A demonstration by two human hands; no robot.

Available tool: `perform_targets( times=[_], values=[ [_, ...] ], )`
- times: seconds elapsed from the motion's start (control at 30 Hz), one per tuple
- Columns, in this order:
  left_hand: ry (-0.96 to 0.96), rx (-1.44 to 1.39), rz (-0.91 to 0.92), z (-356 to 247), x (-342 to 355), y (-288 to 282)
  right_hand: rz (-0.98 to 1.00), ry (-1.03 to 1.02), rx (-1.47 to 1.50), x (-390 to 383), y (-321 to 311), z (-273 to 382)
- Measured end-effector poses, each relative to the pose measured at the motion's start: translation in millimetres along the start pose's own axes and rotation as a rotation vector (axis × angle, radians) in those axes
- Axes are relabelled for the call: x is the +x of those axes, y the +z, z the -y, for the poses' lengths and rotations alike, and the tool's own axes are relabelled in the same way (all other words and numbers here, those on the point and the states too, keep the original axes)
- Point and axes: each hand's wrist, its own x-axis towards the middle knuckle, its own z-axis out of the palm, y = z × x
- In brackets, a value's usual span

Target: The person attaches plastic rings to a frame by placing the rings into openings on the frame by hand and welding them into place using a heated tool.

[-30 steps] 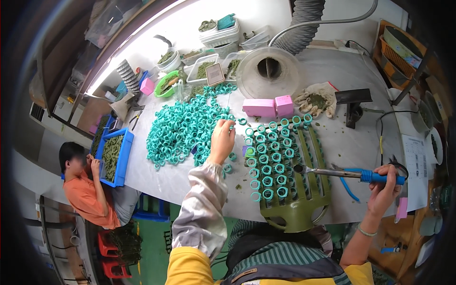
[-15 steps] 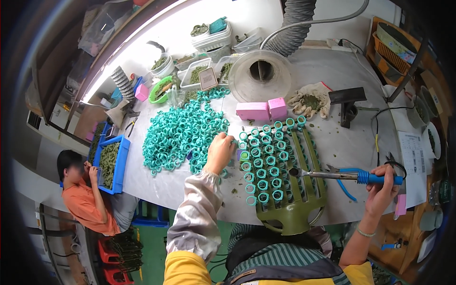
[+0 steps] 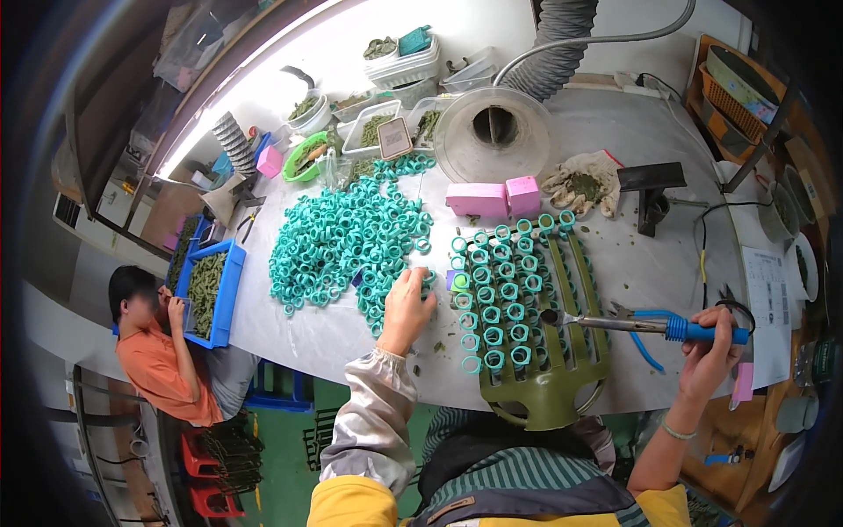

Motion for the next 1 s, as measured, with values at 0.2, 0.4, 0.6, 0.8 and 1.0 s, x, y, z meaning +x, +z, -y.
perform_targets(
  times=[0.2, 0.4, 0.6, 0.8, 1.0],
  values=[
    [0.02, -0.185, -0.005, -2.8, -16.4, -14.0, -0.01, 0.028, 0.001, -0.8, -1.7, -0.4],
    [-0.14, -0.453, -0.069, -34.1, -23.2, -33.4, -0.01, 0.013, -0.025, -2.4, -0.3, 0.4],
    [0.128, -0.774, 0.219, -120.0, -23.2, -30.7, 0.03, 0.016, -0.017, -5.2, 2.7, -2.0],
    [0.417, -0.438, 0.075, -145.9, -7.3, 4.2, 0.026, 0.011, -0.002, -6.6, 1.3, -13.0],
    [0.408, -0.403, 0.108, -148.0, -2.9, 19.8, 0.09, 0.011, 0.04, -9.8, 8.6, -29.0]
  ],
)
